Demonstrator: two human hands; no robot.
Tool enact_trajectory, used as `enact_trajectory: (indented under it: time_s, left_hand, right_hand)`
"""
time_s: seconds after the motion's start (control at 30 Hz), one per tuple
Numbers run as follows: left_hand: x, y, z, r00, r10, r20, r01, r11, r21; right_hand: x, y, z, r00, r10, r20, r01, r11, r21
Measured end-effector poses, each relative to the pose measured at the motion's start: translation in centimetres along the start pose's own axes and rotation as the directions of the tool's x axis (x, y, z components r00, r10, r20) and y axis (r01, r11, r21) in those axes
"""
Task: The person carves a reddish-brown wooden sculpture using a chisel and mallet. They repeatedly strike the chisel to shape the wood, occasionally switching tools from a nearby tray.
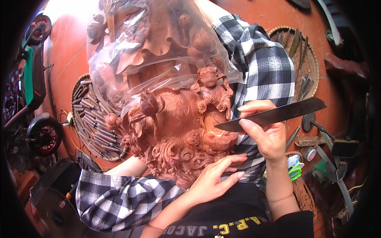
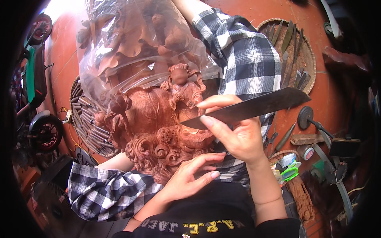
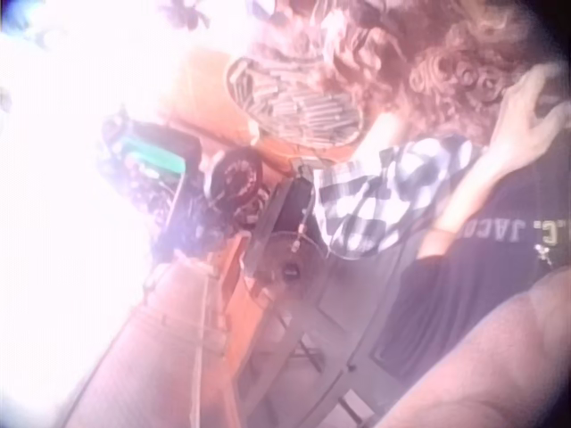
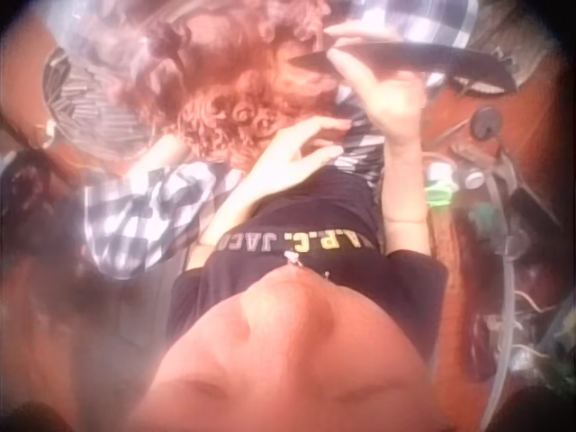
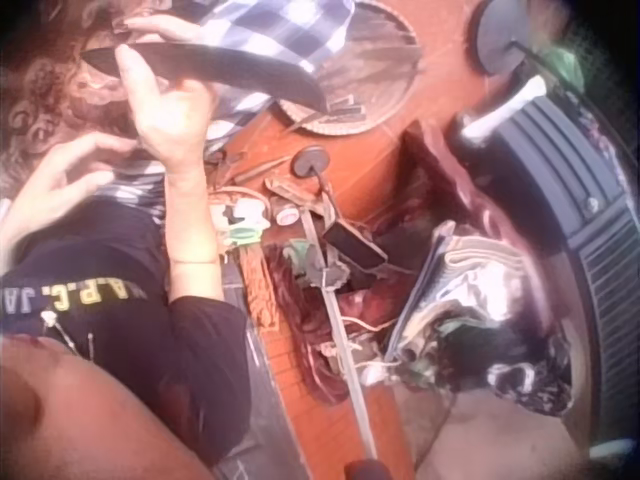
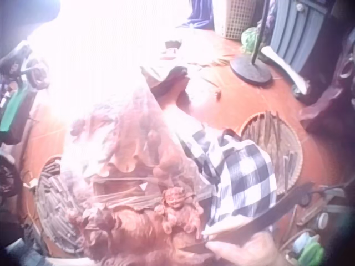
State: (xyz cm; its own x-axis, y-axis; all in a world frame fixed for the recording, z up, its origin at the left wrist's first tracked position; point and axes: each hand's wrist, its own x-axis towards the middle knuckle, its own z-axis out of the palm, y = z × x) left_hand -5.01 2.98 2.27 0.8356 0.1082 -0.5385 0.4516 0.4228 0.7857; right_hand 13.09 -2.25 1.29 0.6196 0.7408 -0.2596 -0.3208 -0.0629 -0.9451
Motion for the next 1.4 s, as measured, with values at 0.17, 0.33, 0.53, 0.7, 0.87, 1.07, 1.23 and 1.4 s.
enact_trajectory:
  time_s: [0.17,0.33,0.53,0.7,0.87,1.07,1.23,1.4]
  left_hand:
    - [-0.1,0.7,0.0,0.998,-0.064,-0.002,0.064,0.997,0.041]
    - [0.0,0.5,0.0,0.999,-0.046,-0.013,0.046,0.995,0.086]
    - [0.0,0.4,0.1,0.998,0.028,-0.052,-0.02,0.989,0.146]
    - [0.0,-0.5,0.2,0.991,0.105,-0.085,-0.09,0.983,0.161]
    - [0.0,-0.5,0.9,0.98,0.107,-0.169,-0.099,0.993,0.058]
    - [-0.2,-1.2,0.7,0.968,0.207,-0.14,-0.174,0.96,0.218]
    - [-0.4,-1.3,1.0,0.97,0.201,-0.139,-0.171,0.964,0.203]
    - [-0.4,-2.1,1.1,0.955,0.26,-0.144,-0.216,0.939,0.266]
  right_hand:
    - [1.3,0.2,0.1,0.954,-0.213,0.21,0.281,0.879,-0.386]
    - [1.6,1.9,0.7,0.948,-0.193,0.254,0.284,0.874,-0.394]
    - [0.7,2.0,1.7,0.931,-0.213,0.297,0.342,0.794,-0.502]
    - [1.3,1.2,2.6,0.843,-0.33,0.426,0.536,0.594,-0.601]
    - [1.9,1.1,2.7,0.915,-0.298,0.271,0.392,0.81,-0.436]
    - [1.5,0.1,3.5,0.859,-0.319,0.4,0.512,0.543,-0.665]
    - [2.2,1.0,3.3,0.906,-0.332,0.264,0.424,0.682,-0.596]
    - [1.7,0.5,3.6,0.898,-0.293,0.329,0.44,0.583,-0.683]
